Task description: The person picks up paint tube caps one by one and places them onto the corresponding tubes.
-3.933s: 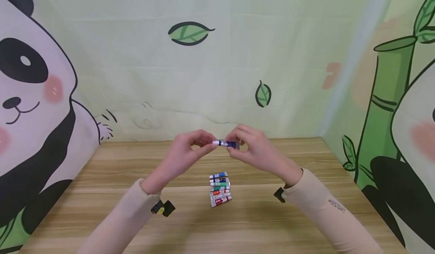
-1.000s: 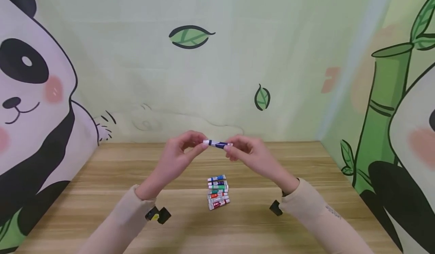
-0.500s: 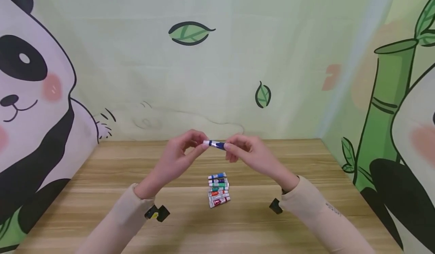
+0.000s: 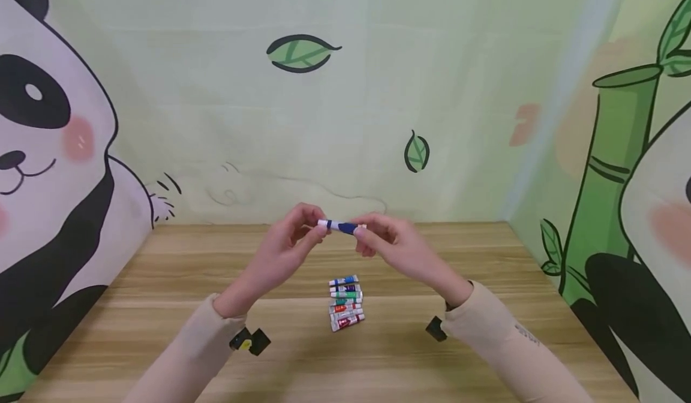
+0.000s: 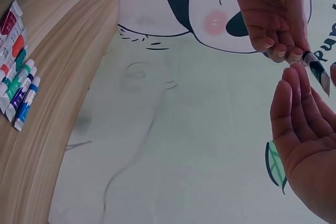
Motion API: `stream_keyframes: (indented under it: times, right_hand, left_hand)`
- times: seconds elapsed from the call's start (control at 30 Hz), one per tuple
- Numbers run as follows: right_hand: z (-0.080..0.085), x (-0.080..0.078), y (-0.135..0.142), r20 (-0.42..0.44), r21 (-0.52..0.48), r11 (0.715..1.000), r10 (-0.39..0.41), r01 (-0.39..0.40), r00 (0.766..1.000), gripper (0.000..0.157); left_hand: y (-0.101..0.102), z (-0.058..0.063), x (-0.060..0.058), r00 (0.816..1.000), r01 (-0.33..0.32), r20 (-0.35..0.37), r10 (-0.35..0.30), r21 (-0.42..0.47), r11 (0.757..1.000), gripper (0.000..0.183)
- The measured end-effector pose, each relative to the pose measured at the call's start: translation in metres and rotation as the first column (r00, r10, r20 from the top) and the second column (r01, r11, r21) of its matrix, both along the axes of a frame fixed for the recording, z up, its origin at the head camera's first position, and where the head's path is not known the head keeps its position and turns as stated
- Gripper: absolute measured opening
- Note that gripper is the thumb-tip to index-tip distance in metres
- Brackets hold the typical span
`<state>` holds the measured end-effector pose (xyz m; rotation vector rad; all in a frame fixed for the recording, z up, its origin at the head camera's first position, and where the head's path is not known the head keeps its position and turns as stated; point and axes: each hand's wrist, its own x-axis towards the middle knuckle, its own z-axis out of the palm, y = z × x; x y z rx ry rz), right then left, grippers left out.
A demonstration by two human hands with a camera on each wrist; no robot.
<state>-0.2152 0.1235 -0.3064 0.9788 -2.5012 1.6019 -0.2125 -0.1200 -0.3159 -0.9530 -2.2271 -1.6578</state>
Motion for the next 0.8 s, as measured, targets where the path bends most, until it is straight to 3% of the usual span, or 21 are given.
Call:
stream_keyframes:
  times: [0.1, 0.27, 0.4, 0.47, 0.63, 0.8]
  right_hand:
    - [-0.002, -0.001, 0.001, -0.143, 0.007, 1.0, -0.003, 0.004, 0.99, 0.035]
    - [-0.002, -0.002, 0.004, -0.397, -0.005, 1.0, 0.011, -0.014, 0.918, 0.041]
    - [0.003, -0.001, 0.006, -0.474, -0.003, 1.0, 0.024, -0.028, 0.88, 0.033]
    - [0.005, 0.0, 0.007, -0.468, 0.013, 1.0, 0.023, -0.02, 0.884, 0.031]
    - [0.006, 0.0, 0.009, -0.39, 0.053, 0.999, 0.024, -0.003, 0.92, 0.021]
    - [0.007, -0.001, 0.012, -0.245, 0.035, 0.999, 0.047, -0.039, 0.968, 0.013]
  left_hand:
    - [-0.001, 0.002, 0.0, 1.0, 0.001, 0.008, -0.001, 0.015, 1.0, 0.014]
    - [0.0, 0.003, 0.0, 1.0, 0.01, 0.006, -0.011, 0.037, 0.999, 0.013]
    - [0.001, 0.005, -0.001, 1.0, 0.019, 0.003, -0.02, 0.052, 0.998, 0.013]
    - [0.0, 0.005, -0.001, 1.0, 0.016, 0.016, -0.016, 0.04, 0.999, 0.013]
    - [-0.001, 0.003, -0.003, 1.0, 0.0, 0.026, 0.0, -0.005, 1.0, 0.013]
    - [0.001, 0.003, -0.005, 1.0, 0.008, -0.024, -0.009, -0.025, 1.0, 0.012]
